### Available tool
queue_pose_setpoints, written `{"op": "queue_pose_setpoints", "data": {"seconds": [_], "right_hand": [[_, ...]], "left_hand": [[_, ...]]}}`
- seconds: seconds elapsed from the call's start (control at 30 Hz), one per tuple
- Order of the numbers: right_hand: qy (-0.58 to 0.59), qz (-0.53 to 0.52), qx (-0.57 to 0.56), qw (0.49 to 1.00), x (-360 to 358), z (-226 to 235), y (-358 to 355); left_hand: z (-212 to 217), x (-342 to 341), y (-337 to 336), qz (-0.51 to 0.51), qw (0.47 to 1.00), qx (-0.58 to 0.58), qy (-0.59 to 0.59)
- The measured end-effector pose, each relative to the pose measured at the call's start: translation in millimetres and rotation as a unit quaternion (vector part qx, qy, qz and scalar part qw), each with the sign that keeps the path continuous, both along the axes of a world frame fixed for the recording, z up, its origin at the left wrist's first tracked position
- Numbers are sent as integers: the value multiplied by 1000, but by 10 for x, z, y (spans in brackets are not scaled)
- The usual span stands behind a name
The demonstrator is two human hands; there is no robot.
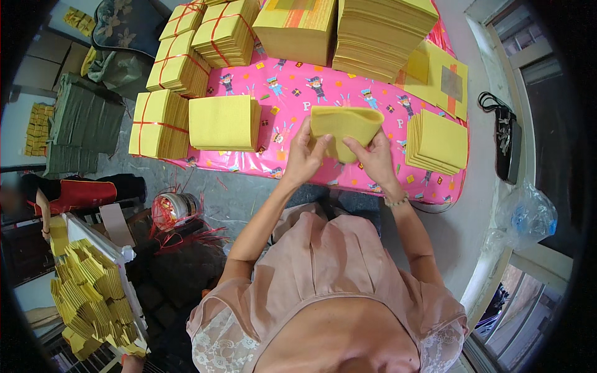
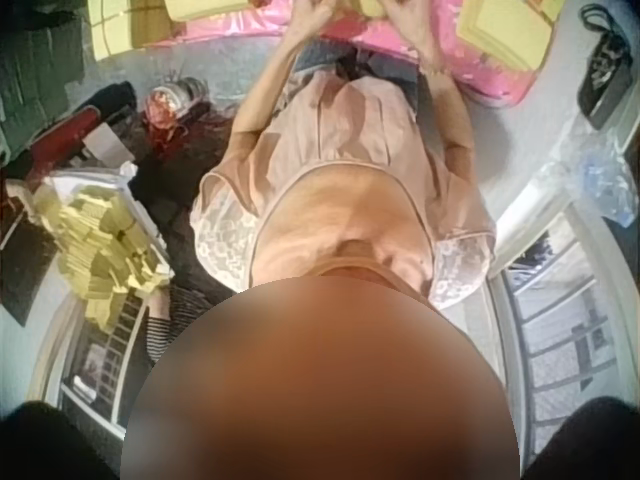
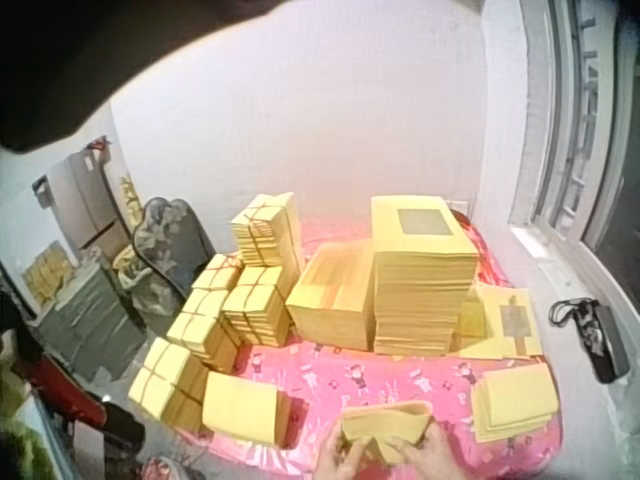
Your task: The recorder is sorting and inspecting stacks of yellow joss paper.
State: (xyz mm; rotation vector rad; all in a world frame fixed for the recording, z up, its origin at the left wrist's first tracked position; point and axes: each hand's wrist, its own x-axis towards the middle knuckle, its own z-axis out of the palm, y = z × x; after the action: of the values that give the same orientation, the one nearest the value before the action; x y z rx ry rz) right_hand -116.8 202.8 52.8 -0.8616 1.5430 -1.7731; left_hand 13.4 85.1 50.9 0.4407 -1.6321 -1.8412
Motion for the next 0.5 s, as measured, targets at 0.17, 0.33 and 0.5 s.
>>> {"op": "queue_pose_setpoints", "data": {"seconds": [0.17, 0.33, 0.5], "right_hand": [[147, -24, 71, 986, -63, -239, 25], [183, 20, 105, 977, -92, -207, 20], [209, 11, 101, 973, -120, -158, -22]], "left_hand": [[-437, -12, -71, 6, 998, -57, -17], [-608, 5, -87, -11, 1000, -5, 8], [-437, -27, -64, 0, 1000, 4, 2]]}}
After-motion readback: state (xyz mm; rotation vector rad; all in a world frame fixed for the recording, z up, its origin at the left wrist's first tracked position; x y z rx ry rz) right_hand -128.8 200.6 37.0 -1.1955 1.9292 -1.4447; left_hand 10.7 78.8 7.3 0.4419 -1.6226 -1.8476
